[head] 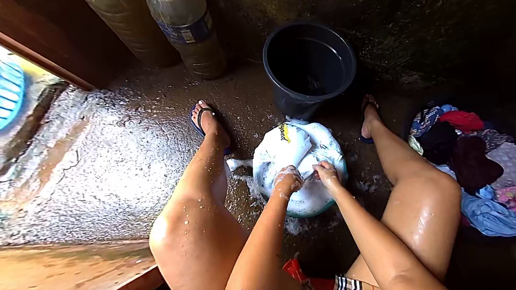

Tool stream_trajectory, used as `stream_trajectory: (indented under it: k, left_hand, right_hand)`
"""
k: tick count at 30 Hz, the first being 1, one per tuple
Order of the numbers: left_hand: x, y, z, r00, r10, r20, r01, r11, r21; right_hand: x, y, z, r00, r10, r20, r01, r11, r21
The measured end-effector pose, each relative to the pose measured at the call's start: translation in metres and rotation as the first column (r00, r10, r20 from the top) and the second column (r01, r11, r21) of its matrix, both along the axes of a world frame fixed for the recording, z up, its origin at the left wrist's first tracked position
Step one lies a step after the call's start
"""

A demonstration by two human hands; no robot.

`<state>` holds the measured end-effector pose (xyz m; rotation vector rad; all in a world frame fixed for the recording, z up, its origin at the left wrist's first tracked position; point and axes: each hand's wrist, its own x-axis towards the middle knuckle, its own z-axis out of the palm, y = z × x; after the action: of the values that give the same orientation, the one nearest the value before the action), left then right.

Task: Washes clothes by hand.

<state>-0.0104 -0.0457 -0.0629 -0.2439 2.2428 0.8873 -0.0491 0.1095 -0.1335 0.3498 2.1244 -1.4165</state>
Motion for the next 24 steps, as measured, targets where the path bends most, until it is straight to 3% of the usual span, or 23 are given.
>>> stream_trajectory:
  k: [4, 7, 9, 11, 13, 15, 17, 19, 22, 24]
  left_hand:
    - [-0.004, 0.031, 0.009, 0.992, 0.068, -0.106, -0.045, 0.977, 0.210]
    - [-0.005, 0.050, 0.013, 0.955, 0.197, -0.223, -0.144, 0.961, 0.235]
    - [-0.007, 0.052, 0.015, 0.947, 0.197, -0.254, -0.152, 0.971, 0.186]
    - [-0.009, 0.050, 0.026, 0.963, 0.113, -0.245, -0.092, 0.991, 0.095]
    - [-0.014, 0.044, 0.045, 0.974, -0.008, -0.224, 0.020, 0.999, 0.049]
    - [-0.014, 0.035, 0.069, 0.954, -0.085, -0.287, 0.109, 0.992, 0.067]
    - [-0.011, 0.020, 0.088, 0.889, 0.037, -0.456, 0.072, 0.973, 0.220]
    - [-0.010, 0.005, 0.092, 0.737, 0.281, -0.614, 0.047, 0.886, 0.462]
    - [-0.012, -0.013, 0.092, 0.572, 0.606, -0.553, 0.055, 0.644, 0.763]
    - [-0.012, -0.016, 0.097, 0.574, 0.639, -0.513, 0.069, 0.586, 0.807]
  right_hand:
    - [-0.008, -0.004, 0.063, 0.982, 0.024, -0.185, -0.065, 0.973, -0.222]
    - [-0.008, -0.007, 0.112, 0.947, 0.072, -0.313, -0.154, 0.958, -0.244]
    - [-0.002, -0.008, 0.138, 0.910, 0.075, -0.409, -0.192, 0.948, -0.252]
    - [-0.002, -0.003, 0.152, 0.840, 0.107, -0.532, -0.230, 0.958, -0.171]
    - [-0.013, 0.008, 0.157, 0.749, 0.233, -0.621, -0.257, 0.965, 0.052]
    - [-0.032, 0.022, 0.157, 0.672, 0.437, -0.598, -0.295, 0.899, 0.325]
    - [-0.050, 0.038, 0.156, 0.592, 0.646, -0.482, -0.364, 0.748, 0.555]
    - [-0.067, 0.060, 0.157, 0.538, 0.766, -0.351, -0.486, 0.622, 0.613]
    - [-0.080, 0.084, 0.169, 0.545, 0.726, -0.420, -0.620, 0.686, 0.380]
    - [-0.079, 0.088, 0.175, 0.547, 0.621, -0.561, -0.676, 0.723, 0.141]
